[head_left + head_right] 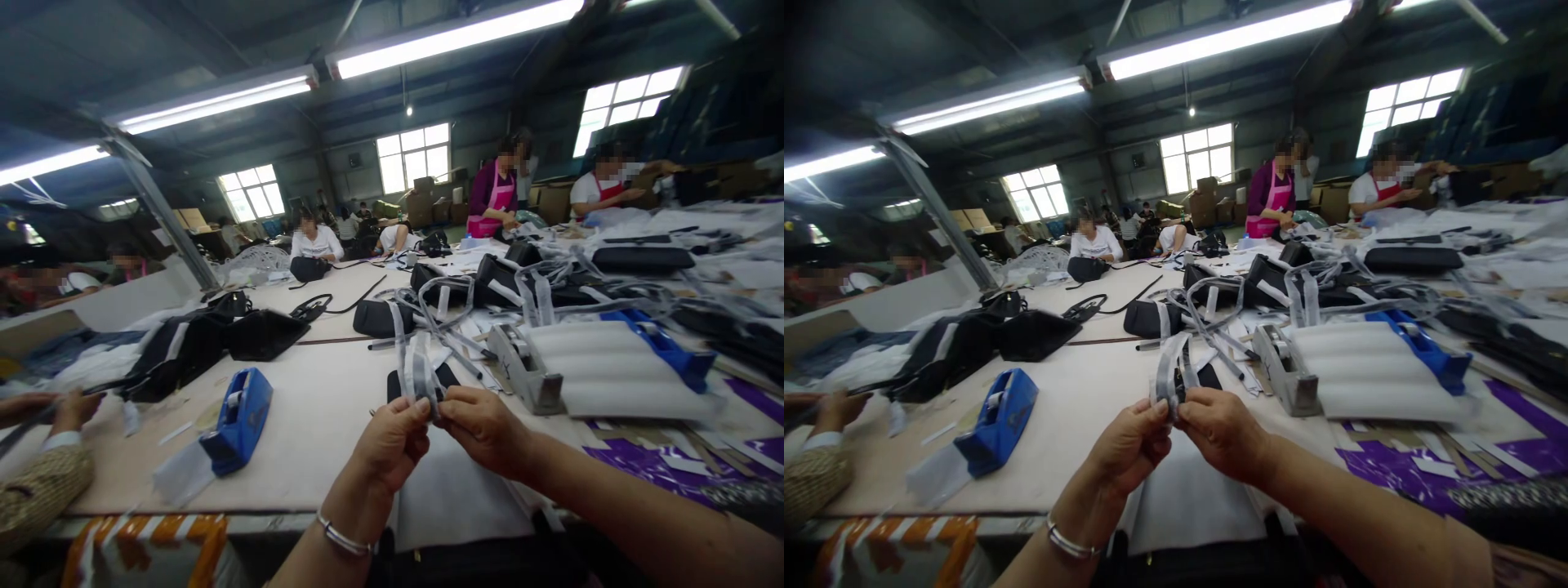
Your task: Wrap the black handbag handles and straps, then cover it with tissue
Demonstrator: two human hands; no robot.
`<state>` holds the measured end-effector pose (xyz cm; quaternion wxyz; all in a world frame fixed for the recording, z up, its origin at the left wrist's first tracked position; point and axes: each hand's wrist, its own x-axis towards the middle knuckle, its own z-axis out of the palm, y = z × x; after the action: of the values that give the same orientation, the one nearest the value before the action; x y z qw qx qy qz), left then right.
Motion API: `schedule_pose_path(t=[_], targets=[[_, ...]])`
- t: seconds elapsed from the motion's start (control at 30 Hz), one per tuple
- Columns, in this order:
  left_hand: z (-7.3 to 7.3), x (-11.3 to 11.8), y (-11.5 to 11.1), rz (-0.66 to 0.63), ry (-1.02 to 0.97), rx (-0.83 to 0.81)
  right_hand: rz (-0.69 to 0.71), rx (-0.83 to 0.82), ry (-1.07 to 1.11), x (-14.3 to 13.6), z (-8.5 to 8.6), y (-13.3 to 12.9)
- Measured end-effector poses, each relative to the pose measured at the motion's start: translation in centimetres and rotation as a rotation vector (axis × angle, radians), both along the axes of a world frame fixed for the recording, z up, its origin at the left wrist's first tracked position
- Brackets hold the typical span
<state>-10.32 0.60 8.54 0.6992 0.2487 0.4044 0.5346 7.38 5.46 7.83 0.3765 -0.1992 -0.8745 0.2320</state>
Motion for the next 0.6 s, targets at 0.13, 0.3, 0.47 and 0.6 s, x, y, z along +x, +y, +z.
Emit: schedule_pose_path(t=[0.13, 0.3, 0.47, 0.6], targets=[[0.0, 0.8, -1.2, 0.107, 0.574, 0.239, 0.063, -0.713, 0.041, 0.0, 0.8, 0.0], [-0.4, 2.1, -2.6, 0.273, 1.009, 0.48, -0.068, -1.273, 0.273, -1.4, 1.3, -0.7], [0.2, 0.4, -2.6, 0.0, 0.501, 0.257, -0.066, -0.769, 0.214, -1.4, 1.8, -1.3], [0.7, -0.9, -1.8, -0.106, -0.029, 0.053, 0.044, -0.232, 0.034, -1.0, 1.2, -1.5]])
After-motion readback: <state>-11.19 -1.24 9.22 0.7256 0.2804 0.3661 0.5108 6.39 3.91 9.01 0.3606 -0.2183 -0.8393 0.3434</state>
